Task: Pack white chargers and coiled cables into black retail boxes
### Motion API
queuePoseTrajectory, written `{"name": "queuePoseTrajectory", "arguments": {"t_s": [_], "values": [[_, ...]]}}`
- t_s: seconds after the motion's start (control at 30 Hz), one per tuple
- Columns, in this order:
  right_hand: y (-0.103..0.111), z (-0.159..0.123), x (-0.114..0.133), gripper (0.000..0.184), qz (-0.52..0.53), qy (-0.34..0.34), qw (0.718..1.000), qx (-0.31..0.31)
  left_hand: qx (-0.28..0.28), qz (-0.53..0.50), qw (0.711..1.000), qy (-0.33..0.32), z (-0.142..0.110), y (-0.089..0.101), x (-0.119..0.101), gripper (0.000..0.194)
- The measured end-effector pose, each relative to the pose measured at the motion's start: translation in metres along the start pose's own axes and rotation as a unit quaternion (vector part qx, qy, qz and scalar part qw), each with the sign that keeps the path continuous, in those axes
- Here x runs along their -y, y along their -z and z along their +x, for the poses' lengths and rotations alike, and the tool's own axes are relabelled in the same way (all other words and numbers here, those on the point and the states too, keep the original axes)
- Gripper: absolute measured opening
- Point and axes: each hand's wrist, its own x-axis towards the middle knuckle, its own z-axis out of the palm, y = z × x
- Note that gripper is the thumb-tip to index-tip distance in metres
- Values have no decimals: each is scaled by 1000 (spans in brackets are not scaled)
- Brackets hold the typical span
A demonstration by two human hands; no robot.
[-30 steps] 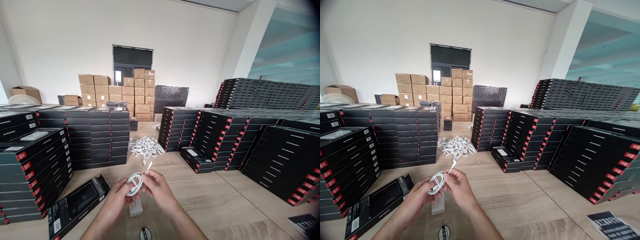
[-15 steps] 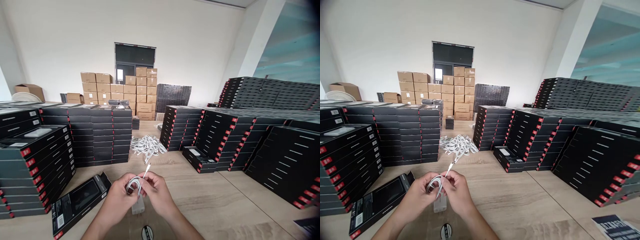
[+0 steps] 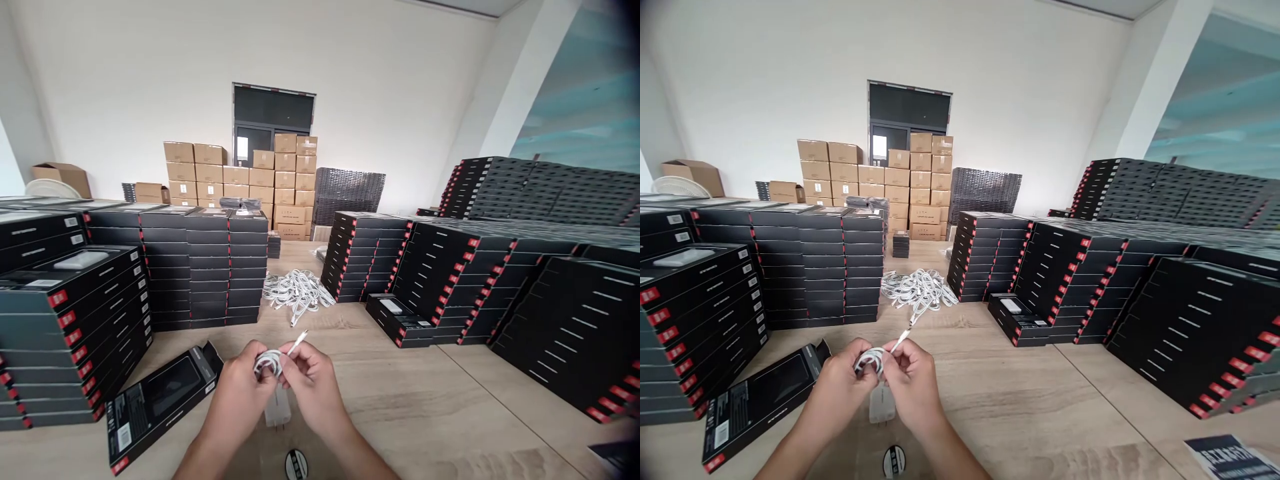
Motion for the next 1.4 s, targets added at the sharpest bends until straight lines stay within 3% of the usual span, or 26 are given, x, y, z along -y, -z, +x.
{"name": "queuePoseTrajectory", "arguments": {"t_s": [0.13, 0.2, 0.33, 0.47, 0.57, 0.7, 0.87, 0.97, 1.07, 1.17, 1.4], "values": [[6, 5, -2, 28, 7, 3, 1000, 16, 66, -66, 996, 10, 0, 1, 4, 15], [11, 9, -4, 32, -10, -6, 999, 31, 70, -58, 996, -1, -1, 0, 5, 16], [26, 12, -2, 31, -174, -49, 981, 77, 52, -42, 998, -13, -4, -3, 2, 18], [32, 8, 11, 30, -298, 59, 929, 210, 73, -124, 990, 11, -4, -6, -2, 20], [30, 5, 17, 35, -327, 133, 900, 255, 105, -204, 971, 65, -2, -7, -2, 23], [29, 6, 12, 28, -402, 168, 876, 208, 169, -260, 941, 136, -1, -6, 1, 26], [29, 5, 11, 29, -386, 192, 898, 90, 159, -277, 938, 136, 1, -1, 0, 27], [27, 3, 14, 40, -384, 262, 880, 102, 158, -266, 942, 131, 2, -1, 2, 24], [24, 2, 13, 37, -391, 284, 865, 133, 153, -252, 949, 116, 1, -4, 5, 17], [21, 2, 12, 23, -365, 275, 881, 120, 160, -235, 953, 102, 0, -6, 8, 12], [17, -5, 26, 6, -111, 173, 976, 69, 155, -225, 955, 112, -1, -7, 7, 28]]}}
